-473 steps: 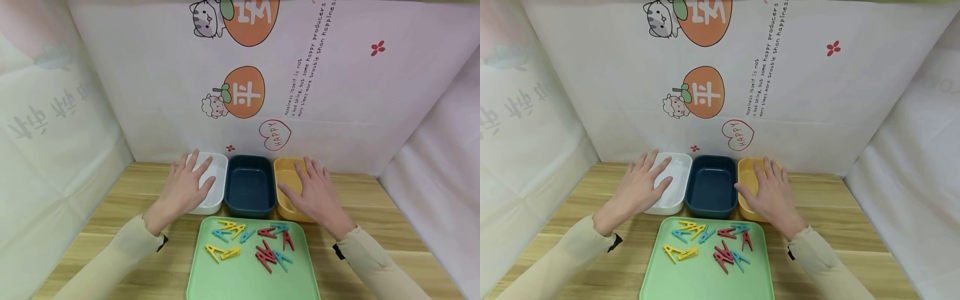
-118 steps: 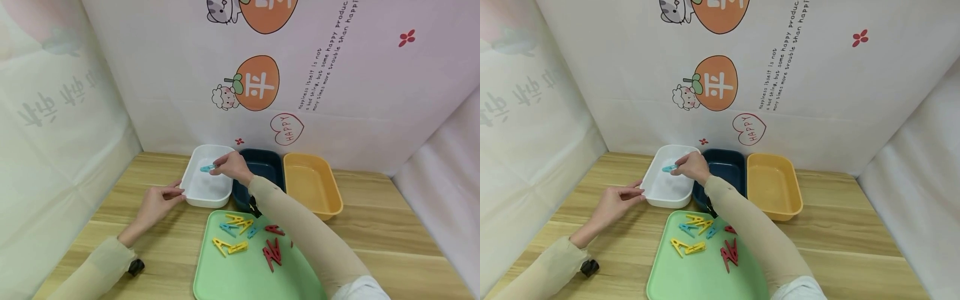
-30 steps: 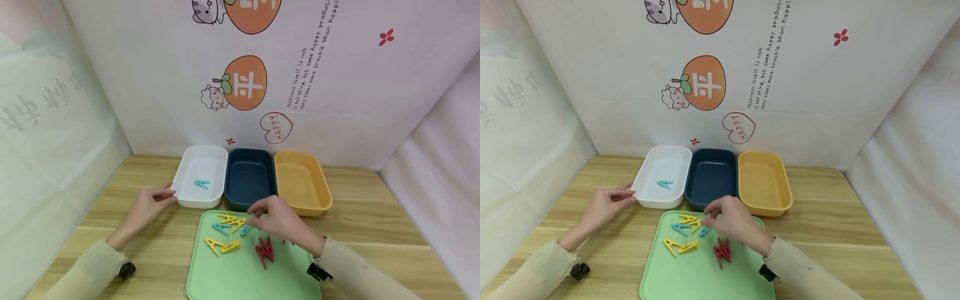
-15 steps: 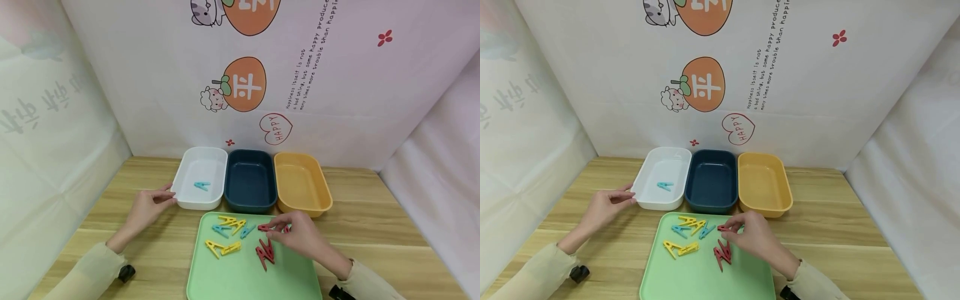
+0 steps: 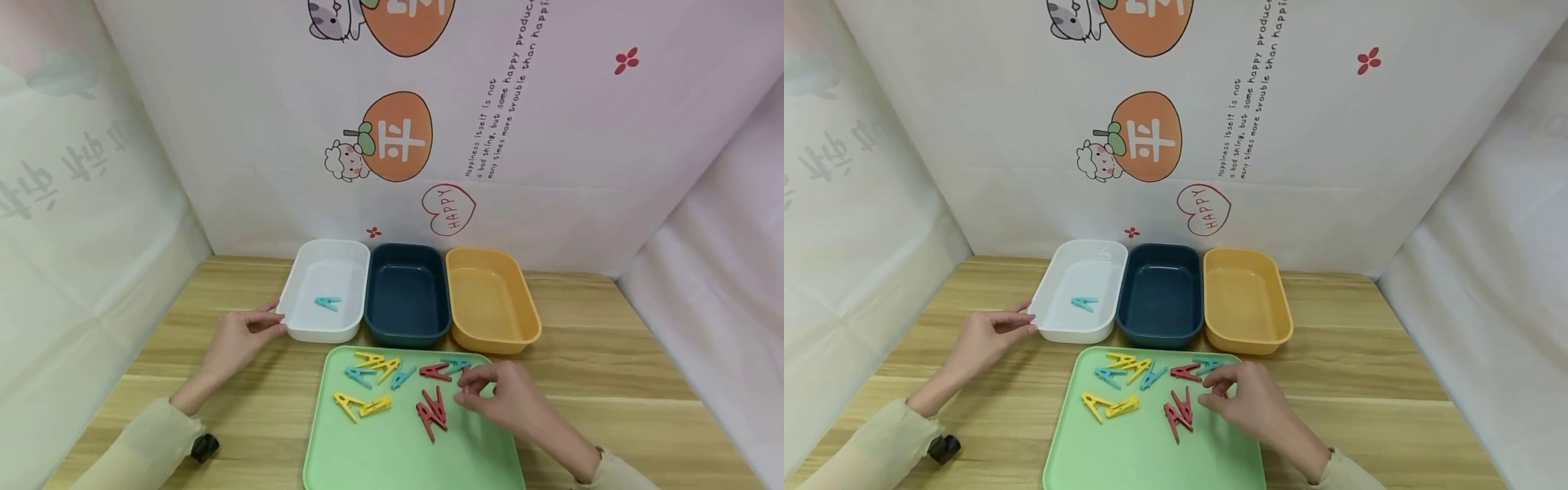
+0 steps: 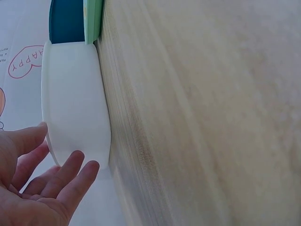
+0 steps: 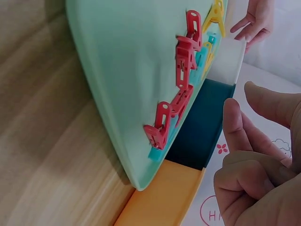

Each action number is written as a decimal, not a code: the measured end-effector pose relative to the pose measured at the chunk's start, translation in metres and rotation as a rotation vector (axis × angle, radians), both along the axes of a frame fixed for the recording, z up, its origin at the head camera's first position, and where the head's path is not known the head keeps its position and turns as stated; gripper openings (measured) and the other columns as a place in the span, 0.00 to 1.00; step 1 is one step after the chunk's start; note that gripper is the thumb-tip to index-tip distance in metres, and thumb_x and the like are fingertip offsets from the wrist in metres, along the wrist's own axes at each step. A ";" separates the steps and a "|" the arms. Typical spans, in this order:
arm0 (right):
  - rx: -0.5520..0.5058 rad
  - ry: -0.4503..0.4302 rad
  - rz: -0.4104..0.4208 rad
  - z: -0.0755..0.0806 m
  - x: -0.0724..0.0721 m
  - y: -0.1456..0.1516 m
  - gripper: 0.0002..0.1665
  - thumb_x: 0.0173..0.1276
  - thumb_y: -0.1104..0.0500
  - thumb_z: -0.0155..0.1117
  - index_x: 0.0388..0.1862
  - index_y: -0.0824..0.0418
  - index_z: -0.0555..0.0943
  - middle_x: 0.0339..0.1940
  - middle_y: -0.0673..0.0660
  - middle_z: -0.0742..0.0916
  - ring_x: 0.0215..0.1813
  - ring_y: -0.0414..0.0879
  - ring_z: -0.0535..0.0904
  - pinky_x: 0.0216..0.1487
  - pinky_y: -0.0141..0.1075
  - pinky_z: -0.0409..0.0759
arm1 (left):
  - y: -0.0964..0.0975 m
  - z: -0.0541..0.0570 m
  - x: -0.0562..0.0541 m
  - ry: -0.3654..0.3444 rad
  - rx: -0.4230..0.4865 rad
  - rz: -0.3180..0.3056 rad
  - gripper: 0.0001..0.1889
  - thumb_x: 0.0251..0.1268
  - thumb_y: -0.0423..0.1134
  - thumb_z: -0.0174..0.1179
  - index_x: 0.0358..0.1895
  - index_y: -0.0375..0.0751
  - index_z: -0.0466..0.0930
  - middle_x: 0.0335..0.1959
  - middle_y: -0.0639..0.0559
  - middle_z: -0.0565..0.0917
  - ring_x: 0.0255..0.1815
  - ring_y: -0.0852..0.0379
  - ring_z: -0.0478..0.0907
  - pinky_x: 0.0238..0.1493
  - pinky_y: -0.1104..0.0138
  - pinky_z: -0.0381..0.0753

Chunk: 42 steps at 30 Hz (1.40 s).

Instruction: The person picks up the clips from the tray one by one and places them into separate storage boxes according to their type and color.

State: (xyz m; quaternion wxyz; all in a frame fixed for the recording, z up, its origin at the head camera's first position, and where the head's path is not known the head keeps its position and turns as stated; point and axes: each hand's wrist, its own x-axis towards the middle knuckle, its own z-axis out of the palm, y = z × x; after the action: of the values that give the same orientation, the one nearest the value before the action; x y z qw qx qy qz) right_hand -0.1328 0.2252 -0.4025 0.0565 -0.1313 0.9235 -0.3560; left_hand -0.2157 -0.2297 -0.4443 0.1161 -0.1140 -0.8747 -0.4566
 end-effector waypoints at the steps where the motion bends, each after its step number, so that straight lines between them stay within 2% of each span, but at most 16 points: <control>1: 0.001 -0.005 0.002 -0.001 0.001 0.001 0.08 0.65 0.54 0.81 0.39 0.55 0.93 0.27 0.39 0.86 0.35 0.38 0.80 0.37 0.35 0.76 | 0.000 0.000 0.000 0.000 -0.002 -0.001 0.10 0.65 0.32 0.75 0.46 0.30 0.91 0.61 0.37 0.84 0.55 0.40 0.87 0.42 0.79 0.81; 9: 0.002 -0.005 -0.002 -0.005 0.009 0.009 0.05 0.64 0.54 0.81 0.37 0.52 0.93 0.27 0.39 0.86 0.35 0.37 0.79 0.36 0.34 0.75 | 0.001 0.001 0.000 -0.002 0.004 -0.001 0.10 0.65 0.31 0.75 0.46 0.29 0.91 0.61 0.36 0.84 0.55 0.40 0.87 0.42 0.79 0.81; 17: -0.019 -0.003 -0.006 -0.012 0.013 0.015 0.06 0.64 0.55 0.81 0.38 0.54 0.93 0.27 0.39 0.86 0.34 0.36 0.79 0.34 0.33 0.75 | -0.001 0.000 0.000 -0.007 0.000 0.011 0.10 0.66 0.32 0.75 0.46 0.30 0.91 0.61 0.37 0.84 0.55 0.40 0.87 0.42 0.79 0.81; 23: 0.010 -0.039 -0.003 -0.017 0.015 0.017 0.07 0.63 0.54 0.82 0.37 0.53 0.92 0.27 0.39 0.86 0.35 0.38 0.78 0.36 0.33 0.76 | -0.001 -0.001 0.000 -0.003 -0.005 0.007 0.10 0.65 0.32 0.75 0.46 0.30 0.91 0.61 0.37 0.84 0.57 0.40 0.86 0.43 0.80 0.80; 31: 0.045 -0.037 0.050 -0.020 0.012 0.013 0.11 0.61 0.54 0.84 0.42 0.52 0.92 0.29 0.38 0.86 0.39 0.44 0.78 0.35 0.34 0.73 | -0.001 0.000 -0.002 -0.002 0.000 0.009 0.10 0.65 0.31 0.75 0.46 0.29 0.91 0.61 0.37 0.84 0.56 0.39 0.86 0.42 0.79 0.81; 34: 0.081 -0.028 0.007 -0.021 0.009 0.012 0.11 0.61 0.56 0.83 0.42 0.50 0.93 0.31 0.39 0.87 0.39 0.45 0.79 0.35 0.35 0.74 | 0.000 0.000 -0.002 0.006 0.002 0.003 0.10 0.64 0.31 0.75 0.46 0.29 0.91 0.61 0.37 0.84 0.56 0.39 0.86 0.43 0.79 0.81; 37: 0.115 -0.017 -0.077 -0.022 0.006 0.012 0.11 0.60 0.58 0.84 0.41 0.49 0.92 0.33 0.41 0.87 0.39 0.43 0.79 0.36 0.37 0.77 | 0.000 -0.001 -0.003 0.011 0.010 -0.002 0.10 0.64 0.30 0.76 0.46 0.29 0.91 0.61 0.37 0.84 0.56 0.39 0.86 0.42 0.79 0.81; 39: 0.147 0.000 -0.114 -0.023 0.003 0.013 0.11 0.59 0.57 0.85 0.41 0.49 0.92 0.34 0.42 0.87 0.38 0.42 0.79 0.38 0.38 0.77 | 0.001 -0.002 -0.002 0.014 0.017 -0.002 0.10 0.64 0.30 0.76 0.45 0.29 0.91 0.61 0.36 0.84 0.55 0.38 0.86 0.42 0.79 0.81; 42: 0.188 0.012 -0.141 -0.025 0.000 0.014 0.15 0.58 0.53 0.86 0.44 0.52 0.92 0.34 0.44 0.87 0.35 0.42 0.77 0.35 0.39 0.76 | 0.000 -0.002 -0.001 0.018 0.020 -0.002 0.10 0.64 0.30 0.76 0.45 0.28 0.91 0.61 0.35 0.84 0.55 0.37 0.86 0.42 0.79 0.81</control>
State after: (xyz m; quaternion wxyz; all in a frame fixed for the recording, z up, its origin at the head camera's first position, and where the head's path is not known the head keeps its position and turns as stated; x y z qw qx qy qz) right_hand -0.1328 0.2388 -0.4279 0.0381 -0.0623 0.9601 -0.2701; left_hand -0.2171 -0.2294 -0.4464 0.1243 -0.1178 -0.8690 -0.4642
